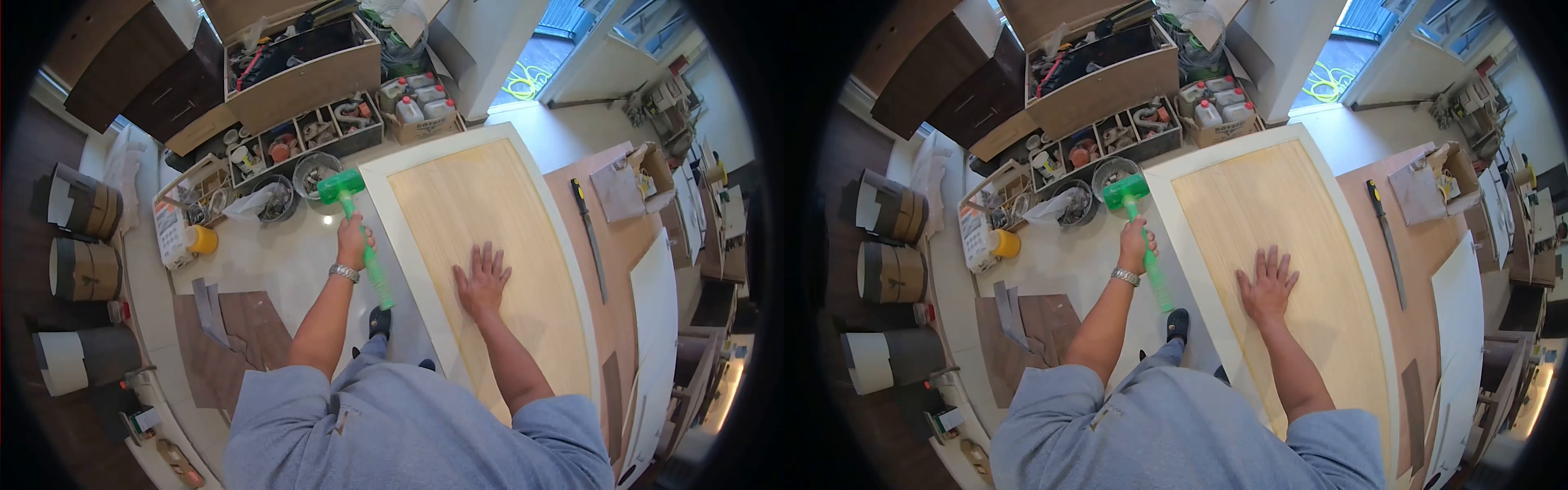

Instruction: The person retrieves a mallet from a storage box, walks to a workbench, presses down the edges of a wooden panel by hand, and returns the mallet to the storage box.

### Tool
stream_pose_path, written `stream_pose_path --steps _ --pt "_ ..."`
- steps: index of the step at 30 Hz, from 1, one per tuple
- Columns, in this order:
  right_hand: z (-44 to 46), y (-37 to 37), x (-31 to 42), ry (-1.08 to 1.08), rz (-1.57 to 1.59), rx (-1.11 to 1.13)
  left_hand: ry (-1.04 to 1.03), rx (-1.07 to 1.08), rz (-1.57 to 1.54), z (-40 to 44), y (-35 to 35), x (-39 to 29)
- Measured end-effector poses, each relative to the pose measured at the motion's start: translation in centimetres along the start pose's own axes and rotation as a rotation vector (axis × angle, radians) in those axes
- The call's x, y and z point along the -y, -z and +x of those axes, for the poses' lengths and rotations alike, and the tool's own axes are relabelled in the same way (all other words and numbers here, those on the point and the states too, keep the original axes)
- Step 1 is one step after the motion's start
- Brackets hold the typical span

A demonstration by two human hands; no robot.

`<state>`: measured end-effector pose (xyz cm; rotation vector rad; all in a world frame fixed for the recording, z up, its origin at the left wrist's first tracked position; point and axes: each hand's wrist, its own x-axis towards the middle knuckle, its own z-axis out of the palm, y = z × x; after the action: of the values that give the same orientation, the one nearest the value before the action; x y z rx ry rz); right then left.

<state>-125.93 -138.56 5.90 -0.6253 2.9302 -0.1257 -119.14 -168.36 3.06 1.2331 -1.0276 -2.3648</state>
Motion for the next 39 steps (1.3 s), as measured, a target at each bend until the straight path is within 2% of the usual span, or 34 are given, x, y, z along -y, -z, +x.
stream_pose_path --steps 1,7,10,13,16,19,22,25,28,30,32,35,37,38,39 --pt "0.1 0.1 0.1 -0.002 -0.001 0.006 0.017 0.031 0.061 0.2 0.4 -0.5" --pt "-0.1 -0.1 0.1 -0.017 -0.012 0.021 -0.082 -0.072 -0.144 3.2 0.4 0.3" --pt "0.1 0.3 0.3 -0.015 -0.008 0.016 0.034 0.025 0.069 2.1 0.3 -0.9" --pt "-0.1 0.2 0.1 -0.012 -0.003 0.021 -0.064 0.008 0.115 1.6 0.8 -1.5" --pt "0.0 0.2 0.0 -0.01 -0.004 0.02 -0.076 -0.05 -0.135 2.5 0.2 -1.1" --pt "0.2 0.1 0.1 -0.002 -0.004 0.019 0.027 0.042 0.12 2.2 0.6 -1.8" --pt "0.1 0.0 0.0 0.005 -0.007 -0.004 -0.046 0.007 0.142 3.5 2.5 -1.3" --pt "-0.4 -0.2 -0.1 0.017 0.005 -0.032 -0.05 0.001 0.006 3.1 1.5 -0.9" --pt "0.2 -0.4 -0.3 0.036 0.004 -0.036 0.035 0.047 0.154 2.6 1.8 -1.6" --pt "0.2 -0.6 -0.4 0.01 -0.014 -0.019 -0.014 0.082 0.148 3.7 3.4 -0.6" --pt "0.0 -1.1 -0.5 -0.006 0.014 -0.023 -0.003 0.116 0.069 3.4 3.9 -0.5" --pt "-0.4 -0.4 -0.3 -0.013 0.094 0.031 -0.005 0.039 0.119 1.6 3.9 -0.1" --pt "-0.1 0.1 -0.8 -0.012 0.2 0.052 -0.035 0.085 0.155 -0.5 4.4 0.0" --pt "-0.4 0.2 -1.0 -0.013 0.25 0.06 -0.124 0.004 0.202 -2.8 3.9 0.6" --pt "-0.8 0.9 -1.3 -0.001 0.26 0.081 -0.112 0.255 0.22 -2.5 6.7 0.9"
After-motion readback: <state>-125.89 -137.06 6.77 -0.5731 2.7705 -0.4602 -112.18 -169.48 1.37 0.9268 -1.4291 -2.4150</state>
